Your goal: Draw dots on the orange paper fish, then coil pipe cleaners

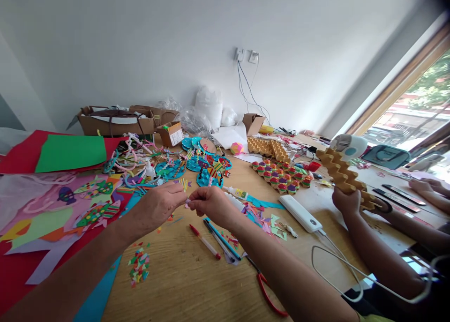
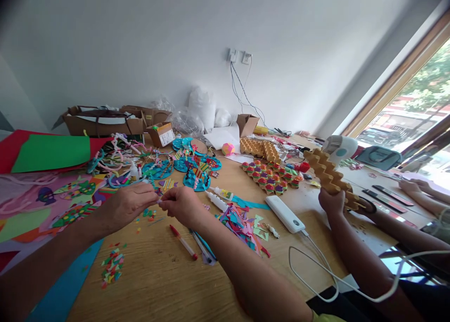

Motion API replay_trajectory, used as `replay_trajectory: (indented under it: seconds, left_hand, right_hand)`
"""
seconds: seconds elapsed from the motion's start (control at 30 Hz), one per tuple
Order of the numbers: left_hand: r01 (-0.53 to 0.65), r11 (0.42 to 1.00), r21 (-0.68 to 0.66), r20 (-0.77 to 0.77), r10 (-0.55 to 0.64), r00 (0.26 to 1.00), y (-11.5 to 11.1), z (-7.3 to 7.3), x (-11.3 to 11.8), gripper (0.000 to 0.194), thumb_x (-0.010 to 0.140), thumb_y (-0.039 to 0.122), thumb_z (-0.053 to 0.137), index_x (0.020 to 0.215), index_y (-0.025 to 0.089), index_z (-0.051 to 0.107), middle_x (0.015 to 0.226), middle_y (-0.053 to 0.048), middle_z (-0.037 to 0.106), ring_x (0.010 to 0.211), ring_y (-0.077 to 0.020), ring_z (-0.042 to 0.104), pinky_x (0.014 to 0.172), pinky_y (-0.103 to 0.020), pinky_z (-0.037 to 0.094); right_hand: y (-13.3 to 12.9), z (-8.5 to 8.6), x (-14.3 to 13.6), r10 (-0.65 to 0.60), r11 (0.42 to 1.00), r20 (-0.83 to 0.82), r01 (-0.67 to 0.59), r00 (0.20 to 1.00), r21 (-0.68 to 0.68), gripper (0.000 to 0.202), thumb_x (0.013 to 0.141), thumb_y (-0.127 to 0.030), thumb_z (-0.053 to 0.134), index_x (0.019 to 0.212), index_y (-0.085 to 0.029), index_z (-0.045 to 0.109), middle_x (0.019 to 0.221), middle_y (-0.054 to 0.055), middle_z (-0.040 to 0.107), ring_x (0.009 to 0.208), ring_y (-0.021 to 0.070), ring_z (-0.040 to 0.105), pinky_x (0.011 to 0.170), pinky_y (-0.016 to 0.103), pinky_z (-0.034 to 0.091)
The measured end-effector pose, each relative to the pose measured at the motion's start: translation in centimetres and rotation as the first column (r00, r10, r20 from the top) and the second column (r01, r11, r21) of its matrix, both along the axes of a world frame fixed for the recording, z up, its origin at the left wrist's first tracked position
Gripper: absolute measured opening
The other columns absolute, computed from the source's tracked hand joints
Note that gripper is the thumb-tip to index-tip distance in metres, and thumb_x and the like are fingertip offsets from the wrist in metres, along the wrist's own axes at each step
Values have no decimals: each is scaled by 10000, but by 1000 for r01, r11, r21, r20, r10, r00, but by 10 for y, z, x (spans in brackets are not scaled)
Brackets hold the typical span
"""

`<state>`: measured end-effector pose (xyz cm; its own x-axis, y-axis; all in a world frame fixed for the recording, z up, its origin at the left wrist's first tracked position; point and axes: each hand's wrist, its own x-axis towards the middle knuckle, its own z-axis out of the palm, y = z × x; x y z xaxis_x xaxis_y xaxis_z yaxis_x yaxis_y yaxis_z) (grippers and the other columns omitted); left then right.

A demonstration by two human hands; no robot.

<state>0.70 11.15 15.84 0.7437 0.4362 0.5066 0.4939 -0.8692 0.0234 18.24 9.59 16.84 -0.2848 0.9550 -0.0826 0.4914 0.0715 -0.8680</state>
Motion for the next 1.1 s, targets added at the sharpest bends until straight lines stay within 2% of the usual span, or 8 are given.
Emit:
replay_trajectory:
  seconds: [0.37,0.57,0.67,0.73,0.83,0.9,1.0,1.1]
  left_hand:
    - [60,991,-118,-88,-71,994,3,-15,-11,310,892,56,328,762,168,586,724,-16,528,700,-157,464,610,-259,326]
    - [56,979,-197,-154,-88,984,12,-11,-13,297,897,125,378,751,184,630,703,-20,556,680,-162,506,595,-252,360]
    - [25,950,-311,-45,-41,998,18,-3,-18,199,880,204,449,919,221,644,877,-37,613,818,-180,559,696,-255,420]
    - [-20,918,-397,111,70,991,21,1,-24,287,829,294,548,1111,255,580,1086,-53,592,988,-221,543,800,-292,432]
    - [-19,807,-590,376,295,878,21,1,-28,454,785,419,580,1200,247,512,1081,-70,582,976,-249,554,759,-318,465]
    - [134,678,-723,499,379,779,19,-3,-25,400,825,460,506,1144,220,539,931,-62,594,840,-217,579,656,-288,471]
    - [377,453,-808,555,371,744,14,-11,-12,305,843,445,494,976,193,602,781,-23,571,685,-149,533,570,-236,429]
    - [459,348,-817,573,415,706,13,-17,1,215,789,368,604,873,170,605,718,10,544,592,-97,466,526,-202,383]
  right_hand:
    - [13,-45,2,160,948,-390,-251,907,-195,83,707,-182,595,654,-150,540,508,-68,500,418,51,433,416,169,325]
    - [12,-53,-4,130,928,-513,-286,848,-239,235,660,-342,672,624,-150,542,519,-69,516,379,33,410,381,162,310]
    - [12,-55,-5,73,954,-554,-221,829,-204,319,646,-447,683,658,-153,562,548,-58,558,352,28,403,350,159,280]
    - [12,-56,-5,3,967,-594,-153,804,-203,357,622,-482,695,686,-156,567,543,-58,572,333,27,396,338,158,258]
    - [12,-55,-6,-69,972,-651,-96,756,-215,368,627,-484,699,723,-149,580,494,-58,573,315,29,386,337,155,241]
    - [11,-53,-8,-100,971,-688,-80,719,-225,356,627,-452,713,747,-152,563,486,-52,588,314,34,393,344,156,253]
    - [9,-49,-13,-131,975,-735,-49,666,-219,353,617,-411,731,742,-168,507,502,-44,609,344,45,427,374,161,292]
    - [8,-46,-18,-114,984,-753,-31,648,-176,359,619,-388,731,771,-170,490,536,-45,613,404,50,463,429,165,330]
